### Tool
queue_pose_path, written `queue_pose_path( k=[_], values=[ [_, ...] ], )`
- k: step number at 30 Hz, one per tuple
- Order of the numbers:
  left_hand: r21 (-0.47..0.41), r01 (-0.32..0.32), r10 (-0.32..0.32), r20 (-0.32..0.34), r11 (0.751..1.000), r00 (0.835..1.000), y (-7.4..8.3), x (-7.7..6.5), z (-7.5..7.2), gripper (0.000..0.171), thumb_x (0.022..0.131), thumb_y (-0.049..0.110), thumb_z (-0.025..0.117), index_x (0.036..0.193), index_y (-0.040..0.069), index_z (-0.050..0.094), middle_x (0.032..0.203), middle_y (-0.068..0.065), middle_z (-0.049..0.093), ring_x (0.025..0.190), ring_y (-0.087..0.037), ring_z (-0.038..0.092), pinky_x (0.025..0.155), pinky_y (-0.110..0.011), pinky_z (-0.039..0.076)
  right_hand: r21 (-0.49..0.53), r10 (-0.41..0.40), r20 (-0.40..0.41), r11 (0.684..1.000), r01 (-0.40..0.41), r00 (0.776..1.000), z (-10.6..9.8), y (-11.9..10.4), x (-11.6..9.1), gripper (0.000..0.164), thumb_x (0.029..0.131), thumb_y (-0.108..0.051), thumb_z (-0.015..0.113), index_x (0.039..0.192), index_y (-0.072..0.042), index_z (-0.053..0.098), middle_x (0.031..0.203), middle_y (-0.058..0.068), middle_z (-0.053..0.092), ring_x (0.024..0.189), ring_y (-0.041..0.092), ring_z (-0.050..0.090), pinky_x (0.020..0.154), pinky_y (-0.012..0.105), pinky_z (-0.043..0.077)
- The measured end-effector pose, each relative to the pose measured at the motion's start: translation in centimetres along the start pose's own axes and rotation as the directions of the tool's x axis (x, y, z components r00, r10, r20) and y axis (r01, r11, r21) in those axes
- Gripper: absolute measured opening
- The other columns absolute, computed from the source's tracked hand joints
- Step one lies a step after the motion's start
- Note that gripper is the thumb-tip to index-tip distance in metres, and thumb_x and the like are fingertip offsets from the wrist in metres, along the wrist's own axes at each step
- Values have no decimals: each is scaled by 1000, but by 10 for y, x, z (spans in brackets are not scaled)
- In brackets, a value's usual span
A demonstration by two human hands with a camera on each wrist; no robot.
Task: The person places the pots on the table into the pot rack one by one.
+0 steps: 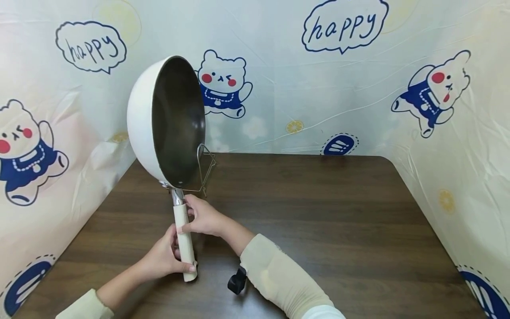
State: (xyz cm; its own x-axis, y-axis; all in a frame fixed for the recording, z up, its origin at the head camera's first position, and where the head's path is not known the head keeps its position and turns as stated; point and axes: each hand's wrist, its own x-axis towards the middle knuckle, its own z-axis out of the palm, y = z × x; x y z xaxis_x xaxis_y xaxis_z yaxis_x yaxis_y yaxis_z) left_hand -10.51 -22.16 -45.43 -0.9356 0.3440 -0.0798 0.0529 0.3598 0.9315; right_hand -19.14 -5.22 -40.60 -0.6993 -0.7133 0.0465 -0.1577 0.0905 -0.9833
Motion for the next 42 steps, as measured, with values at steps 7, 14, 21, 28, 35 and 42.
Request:
queue_pose_path(
  k=[7, 14, 21, 28, 35, 42],
  values=[
    [7, 0, 0, -1, 1000, 1000, 3, -2, 6, 109, 61, 12, 94, 140, -1, 19, 109, -23, 56, 82, -23, 69, 70, -32, 60, 61, -2, 5, 998, 2, 1000, -2, 5, -5, 68, 75, 16, 74, 133, -1, 44, 126, 12, 56, 120, 23, 56, 98, 31, 47],
    [-17, -40, 40, 29, 999, 999, 4, -3, 10, 106, 65, 9, 92, 140, -6, 18, 109, -25, 56, 80, -21, 68, 69, -32, 60, 94, -27, 33, 995, 24, 999, -6, 8, -9, 67, 75, 17, 73, 133, 4, 42, 124, 18, 58, 122, 27, 56, 97, 27, 48],
    [-212, 5, 22, 124, 977, 992, 4, -6, 14, 99, 74, -1, 83, 143, -5, 12, 105, -27, 57, 77, -32, 69, 58, -46, 59, 181, -4, 68, 983, -9, 998, -9, 15, -14, 67, 75, 20, 70, 134, 6, 40, 119, 24, 59, 121, 38, 55, 92, 25, 51],
    [-274, 20, 19, 139, 961, 990, 0, -7, 19, 92, 75, -1, 82, 138, -3, 15, 104, -30, 57, 75, -33, 70, 56, -50, 58, 269, 25, 90, 962, -49, 996, -9, 22, -16, 66, 77, 21, 68, 134, 6, 38, 111, 10, 61, 116, 36, 58, 88, 30, 54],
    [-266, 49, -8, 153, 963, 988, 1, -3, 18, 87, 76, -1, 82, 136, -1, 18, 102, -26, 58, 75, -35, 70, 56, -51, 58, 302, 37, 105, 951, -68, 994, -12, 26, -15, 60, 77, 21, 67, 128, 6, 40, 113, 19, 60, 99, 21, 66, 85, 32, 56],
    [-277, 75, -32, 159, 958, 987, 0, 0, 14, 80, 76, -2, 81, 129, -2, 21, 97, -21, 59, 75, -37, 69, 58, -53, 58, 276, 49, 93, 958, -73, 994, -13, 27, -11, 61, 78, 21, 66, 131, 10, 38, 123, 34, 53, 119, 44, 53, 85, 28, 55]
  ],
)
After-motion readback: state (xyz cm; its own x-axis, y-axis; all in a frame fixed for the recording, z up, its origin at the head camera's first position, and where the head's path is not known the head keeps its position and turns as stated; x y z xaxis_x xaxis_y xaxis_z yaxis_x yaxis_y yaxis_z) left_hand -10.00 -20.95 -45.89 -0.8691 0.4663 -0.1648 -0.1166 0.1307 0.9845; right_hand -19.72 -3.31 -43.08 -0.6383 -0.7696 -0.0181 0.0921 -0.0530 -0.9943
